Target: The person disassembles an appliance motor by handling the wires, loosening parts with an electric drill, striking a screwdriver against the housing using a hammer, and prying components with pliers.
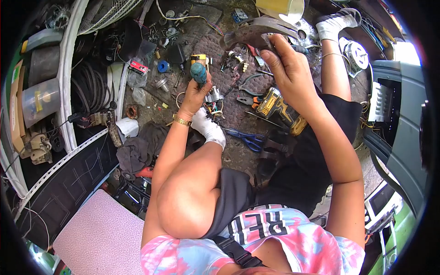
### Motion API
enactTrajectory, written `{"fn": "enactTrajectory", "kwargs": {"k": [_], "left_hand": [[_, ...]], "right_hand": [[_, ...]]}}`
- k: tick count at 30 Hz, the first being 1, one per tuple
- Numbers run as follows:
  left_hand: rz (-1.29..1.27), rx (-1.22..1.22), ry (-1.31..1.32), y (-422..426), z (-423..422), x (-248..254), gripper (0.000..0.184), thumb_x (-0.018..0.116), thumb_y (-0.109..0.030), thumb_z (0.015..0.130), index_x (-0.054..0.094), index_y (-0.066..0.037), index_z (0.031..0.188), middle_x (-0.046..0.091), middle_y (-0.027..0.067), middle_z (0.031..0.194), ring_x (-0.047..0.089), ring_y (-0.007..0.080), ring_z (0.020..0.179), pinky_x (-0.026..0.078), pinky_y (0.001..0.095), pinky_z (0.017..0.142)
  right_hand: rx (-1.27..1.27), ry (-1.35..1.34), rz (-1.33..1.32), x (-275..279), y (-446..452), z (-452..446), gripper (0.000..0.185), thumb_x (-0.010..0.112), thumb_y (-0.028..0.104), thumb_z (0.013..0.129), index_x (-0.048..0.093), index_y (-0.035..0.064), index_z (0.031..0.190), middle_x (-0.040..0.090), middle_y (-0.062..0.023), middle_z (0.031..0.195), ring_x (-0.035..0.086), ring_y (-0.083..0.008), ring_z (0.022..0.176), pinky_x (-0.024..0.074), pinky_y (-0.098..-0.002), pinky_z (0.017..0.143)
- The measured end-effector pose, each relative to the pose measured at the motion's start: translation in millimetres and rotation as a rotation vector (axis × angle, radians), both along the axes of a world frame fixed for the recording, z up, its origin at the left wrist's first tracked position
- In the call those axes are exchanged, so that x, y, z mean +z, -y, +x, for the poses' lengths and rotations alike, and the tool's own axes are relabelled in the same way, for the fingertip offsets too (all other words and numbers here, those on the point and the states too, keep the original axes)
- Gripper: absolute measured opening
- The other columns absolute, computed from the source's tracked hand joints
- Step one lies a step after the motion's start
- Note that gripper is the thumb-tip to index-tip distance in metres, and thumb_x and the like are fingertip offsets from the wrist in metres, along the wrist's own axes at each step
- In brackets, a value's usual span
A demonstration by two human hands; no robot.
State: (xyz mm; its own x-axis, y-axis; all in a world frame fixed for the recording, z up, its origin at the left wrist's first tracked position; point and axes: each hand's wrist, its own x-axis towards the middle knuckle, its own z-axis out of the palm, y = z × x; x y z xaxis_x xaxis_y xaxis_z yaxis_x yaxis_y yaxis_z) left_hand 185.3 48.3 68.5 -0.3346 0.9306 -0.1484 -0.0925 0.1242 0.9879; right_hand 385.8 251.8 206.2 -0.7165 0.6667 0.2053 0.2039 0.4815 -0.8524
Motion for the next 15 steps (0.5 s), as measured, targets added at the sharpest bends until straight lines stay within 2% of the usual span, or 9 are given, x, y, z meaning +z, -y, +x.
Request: {"fn": "enactTrajectory", "kwargs": {"k": [5, 15], "left_hand": [[0.005, -0.018, 0.006, -0.4, -2.0, 0.6, 0.020, 0.066, -0.024, 0.091, 0.055, -0.007, 0.092, 0.052, -0.0037, 0.091, 0.047, 0.0090, 0.083, 0.041, 0.0258, 0.078], [-0.008, -0.018, -0.012, -4.2, -2.9, 8.0, 0.022, 0.067, -0.024, 0.089, 0.055, -0.005, 0.084, 0.051, -0.0037, 0.084, 0.046, 0.0092, 0.079, 0.041, 0.0265, 0.075]], "right_hand": [[0.014, 0.020, -0.009, 0.9, 1.3, -1.2, 0.028, 0.060, 0.024, 0.091, 0.053, 0.0012, 0.107, 0.059, -0.0222, 0.075, 0.059, -0.0428, 0.074, 0.0430, -0.0463, 0.058], [0.037, -0.007, 0.028, -7.2, 4.8, -2.4, 0.032, 0.061, 0.023, 0.091, 0.053, -0.0012, 0.111, 0.063, -0.0216, 0.079, 0.062, -0.0407, 0.074, 0.0454, -0.0458, 0.060]]}}
